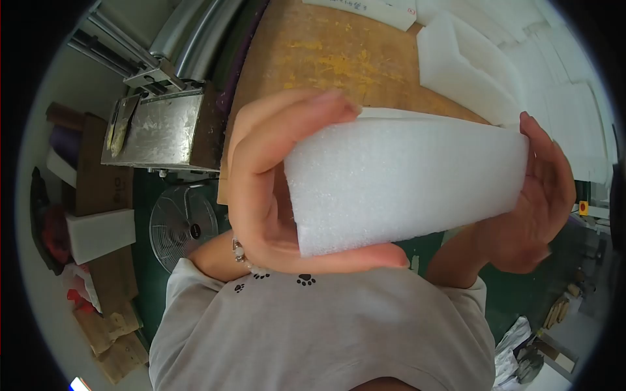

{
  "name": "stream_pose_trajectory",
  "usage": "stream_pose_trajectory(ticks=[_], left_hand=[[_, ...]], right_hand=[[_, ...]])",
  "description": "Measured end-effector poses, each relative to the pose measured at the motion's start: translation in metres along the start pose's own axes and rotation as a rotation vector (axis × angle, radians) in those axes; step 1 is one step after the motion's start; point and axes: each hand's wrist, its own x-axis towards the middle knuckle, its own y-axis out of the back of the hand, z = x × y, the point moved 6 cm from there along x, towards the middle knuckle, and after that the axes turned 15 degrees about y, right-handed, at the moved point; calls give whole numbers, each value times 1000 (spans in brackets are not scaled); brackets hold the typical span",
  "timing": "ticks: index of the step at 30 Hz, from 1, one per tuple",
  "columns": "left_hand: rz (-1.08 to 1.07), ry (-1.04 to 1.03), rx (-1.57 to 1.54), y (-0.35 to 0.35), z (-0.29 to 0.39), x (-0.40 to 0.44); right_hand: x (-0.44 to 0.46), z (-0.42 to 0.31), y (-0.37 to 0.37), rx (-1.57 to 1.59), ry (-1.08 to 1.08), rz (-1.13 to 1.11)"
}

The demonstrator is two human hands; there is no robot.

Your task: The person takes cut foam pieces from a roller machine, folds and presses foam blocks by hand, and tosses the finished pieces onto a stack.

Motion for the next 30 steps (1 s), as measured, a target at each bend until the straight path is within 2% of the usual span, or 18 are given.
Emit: stream_pose_trajectory(ticks=[1, 4, 6, 7, 8, 9, 12, 13, 14, 16, 19, 21, 24, 26, 27, 30], left_hand=[[35, 8, -6, 3, -2, -4], [-138, -53, -82, 5, -4, -8], [-222, -153, -71, 5, -3, -6], [-238, -190, -55, 6, -2, -7], [-254, -227, -39, 7, -2, -8], [-173, -189, -51, 11, -7, -7], [49, 33, -119, 18, -14, -3], [33, 27, -136, 27, -6, 2], [-66, -26, 178, 31, 7, 11], [-161, -79, 500, 29, 25, 24], [-330, 5, 616, 13, 43, 31], [-367, 34, 682, 13, 47, 27], [-336, -19, 714, 12, 50, 16], [-339, -33, 716, 10, 50, 14], [-343, -58, 742, 8, 49, 16], [-337, -148, 805, 1, 47, 26]], right_hand=[[-4, 1, 2, 26, 0, 46], [-15, 10, 17, -99, -312, 277], [-20, 13, 18, -138, -421, 358], [-18, 10, 11, -164, -413, 327], [-15, 8, 4, -197, -400, 298], [-11, 7, -1, -242, -378, 274], [-4, 13, -10, 147, 5, 268], [-3, 14, -10, 297, 125, 261], [-4, 14, -10, 377, 177, 250], [-8, 4, -11, 342, 171, 181], [-9, -9, -9, 184, 154, 4], [-4, -16, -9, 102, 177, -164], [10, -23, -21, 25, 237, -474], [14, -24, -30, 12, 268, -575], [15, -23, -33, 20, 287, -575], [11, -23, -39, -17, 350, -343]])
